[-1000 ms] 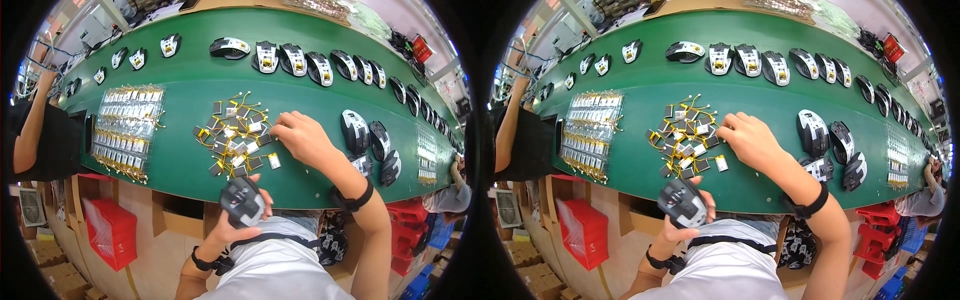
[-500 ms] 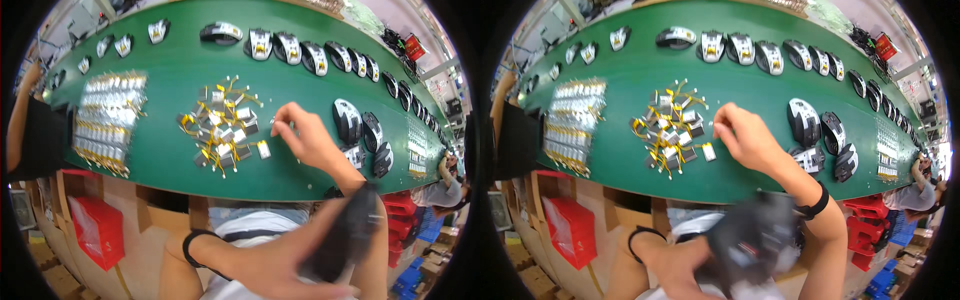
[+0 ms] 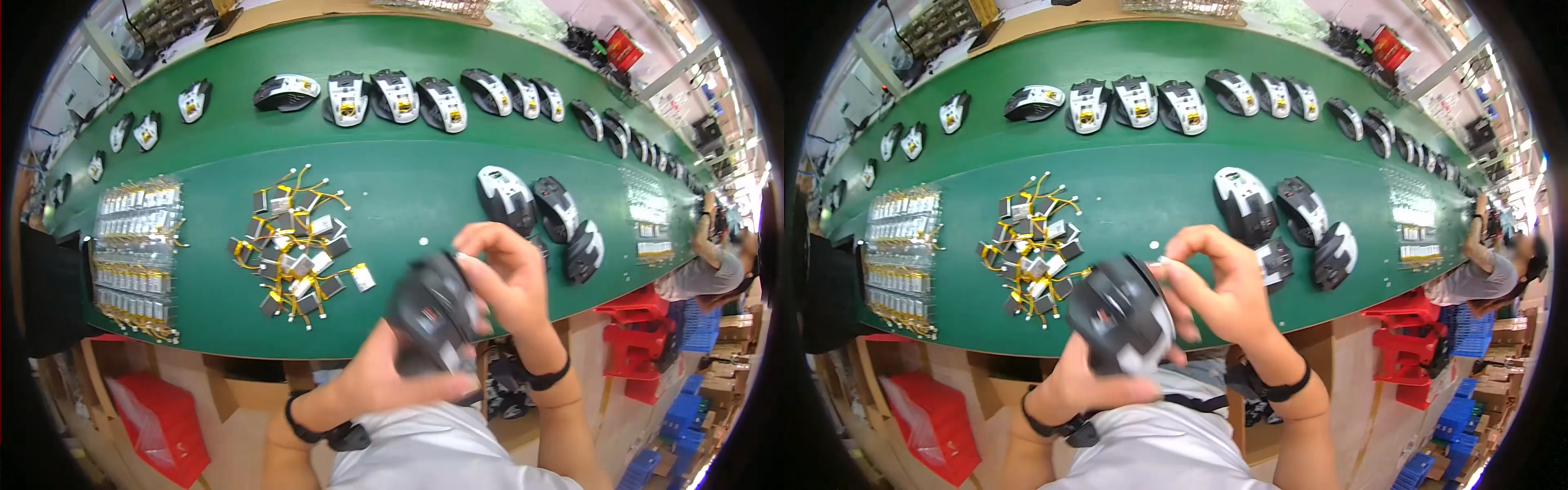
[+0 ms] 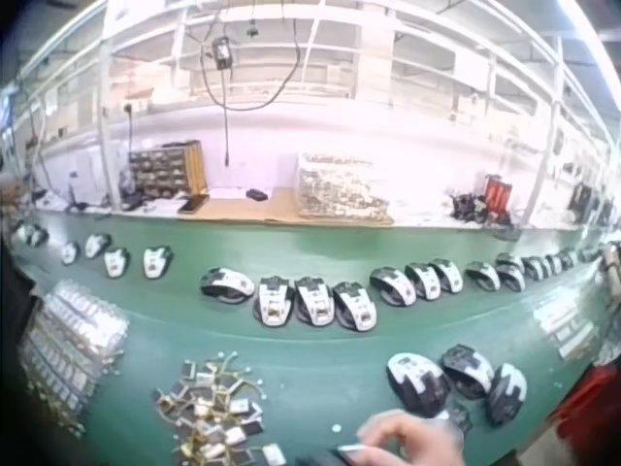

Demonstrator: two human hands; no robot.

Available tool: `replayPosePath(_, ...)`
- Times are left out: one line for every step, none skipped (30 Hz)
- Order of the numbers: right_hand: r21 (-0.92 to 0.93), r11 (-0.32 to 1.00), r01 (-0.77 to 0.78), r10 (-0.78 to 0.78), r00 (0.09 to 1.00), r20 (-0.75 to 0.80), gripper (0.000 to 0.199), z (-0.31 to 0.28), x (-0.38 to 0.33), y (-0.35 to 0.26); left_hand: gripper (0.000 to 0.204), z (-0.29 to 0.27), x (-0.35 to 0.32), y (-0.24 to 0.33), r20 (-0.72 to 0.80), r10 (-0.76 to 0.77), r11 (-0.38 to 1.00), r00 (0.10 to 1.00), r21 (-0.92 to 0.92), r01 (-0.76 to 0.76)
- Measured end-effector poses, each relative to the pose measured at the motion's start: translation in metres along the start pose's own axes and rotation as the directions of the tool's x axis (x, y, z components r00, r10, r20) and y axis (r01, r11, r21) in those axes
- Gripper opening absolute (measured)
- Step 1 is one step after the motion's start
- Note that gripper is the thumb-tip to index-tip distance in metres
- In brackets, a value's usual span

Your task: The person assembles electronic devices by inserting small batteries into the internal compartments of handheld units. They pick up each unit, insert a battery, and place the completed unit on the table, repeating this process for multiple items.

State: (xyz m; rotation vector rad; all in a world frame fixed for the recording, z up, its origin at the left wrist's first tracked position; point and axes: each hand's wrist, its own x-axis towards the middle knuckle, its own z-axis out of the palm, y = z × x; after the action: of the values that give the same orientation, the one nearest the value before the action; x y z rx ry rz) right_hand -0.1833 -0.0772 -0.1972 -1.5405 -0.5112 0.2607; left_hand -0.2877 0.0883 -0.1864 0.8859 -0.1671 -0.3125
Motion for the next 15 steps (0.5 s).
replayPosePath(0.159, 0.985, -0.073, 0.076, 0.997, -0.012, 0.009, 0.001, -0.008, -0.009, 0.102, -0.007, 0.003, -0.003, -0.142, 0.064, 0.988, 0.988, -0.128, -0.082)
replayPosePath(0.27, 0.95, -0.158, 0.149, 0.987, 0.052, 0.007, 0.0, -0.015, -0.016, 0.101, -0.018, 0.004, -0.014, -0.182, 0.165, 0.956, 0.969, -0.211, -0.202)
replayPosePath(0.371, 0.896, -0.243, 0.216, 0.97, 0.113, 0.006, 0.0, -0.022, -0.021, 0.102, -0.022, 0.007, -0.015, -0.217, 0.187, 0.939, 0.958, -0.248, -0.239)
replayPosePath(0.381, 0.873, -0.305, 0.266, 0.952, 0.153, 0.004, 0.007, -0.026, -0.03, 0.103, -0.022, 0.008, -0.015, -0.262, 0.214, 0.931, 0.941, -0.238, -0.278)
replayPosePath(0.352, 0.873, -0.336, 0.301, 0.941, 0.152, 0.004, 0.017, -0.029, -0.035, 0.105, -0.023, 0.009, -0.015, -0.307, 0.242, 0.921, 0.92, -0.225, -0.317)
replayPosePath(0.307, 0.88, -0.362, 0.316, 0.93, 0.19, 0.005, 0.021, -0.033, -0.035, 0.107, -0.028, 0.01, -0.02, -0.297, 0.295, 0.911, 0.908, -0.2, -0.361)
replayPosePath(0.26, 0.886, -0.384, 0.33, 0.916, 0.227, 0.006, 0.025, -0.037, -0.033, 0.108, -0.032, 0.011, -0.022, -0.276, 0.346, 0.895, 0.897, -0.19, -0.404)
replayPosePath(0.235, 0.912, -0.336, 0.295, 0.936, 0.195, 0.009, 0.029, -0.038, -0.027, 0.109, -0.035, 0.013, -0.022, -0.253, 0.396, 0.877, 0.883, -0.182, -0.445)
replayPosePath(0.249, 0.907, -0.338, 0.304, 0.938, 0.165, 0.009, 0.032, -0.039, -0.024, 0.109, -0.036, 0.015, -0.024, -0.228, 0.438, 0.858, 0.869, -0.183, -0.481)
replayPosePath(0.263, 0.903, -0.34, 0.314, 0.94, 0.134, 0.01, 0.036, -0.038, -0.023, 0.104, -0.028, 0.016, -0.021, -0.25, 0.447, 0.863, 0.859, -0.131, -0.488)
replayPosePath(0.277, 0.898, -0.341, 0.325, 0.94, 0.103, 0.01, 0.04, -0.038, -0.022, 0.103, -0.025, 0.015, -0.022, -0.251, 0.475, 0.858, 0.844, -0.082, -0.507)
replayPosePath(0.297, 0.898, -0.324, 0.322, 0.945, 0.056, 0.012, 0.044, -0.036, -0.025, 0.102, -0.021, 0.015, -0.023, -0.247, 0.511, 0.845, 0.823, -0.031, -0.534)
replayPosePath(0.277, 0.914, -0.296, 0.294, 0.955, 0.051, 0.012, 0.045, -0.036, -0.023, 0.101, -0.018, 0.013, -0.023, -0.238, 0.547, 0.829, 0.802, 0.019, -0.559)
replayPosePath(0.258, 0.929, -0.267, 0.265, 0.963, 0.045, 0.013, 0.047, -0.036, -0.02, 0.101, -0.018, 0.012, -0.023, -0.221, 0.568, 0.817, 0.793, 0.033, -0.576)
replayPosePath(0.226, 0.944, -0.24, 0.238, 0.971, 0.04, 0.014, 0.047, -0.037, -0.019, 0.101, -0.018, 0.013, -0.025, -0.204, 0.591, 0.801, 0.78, 0.041, -0.597)
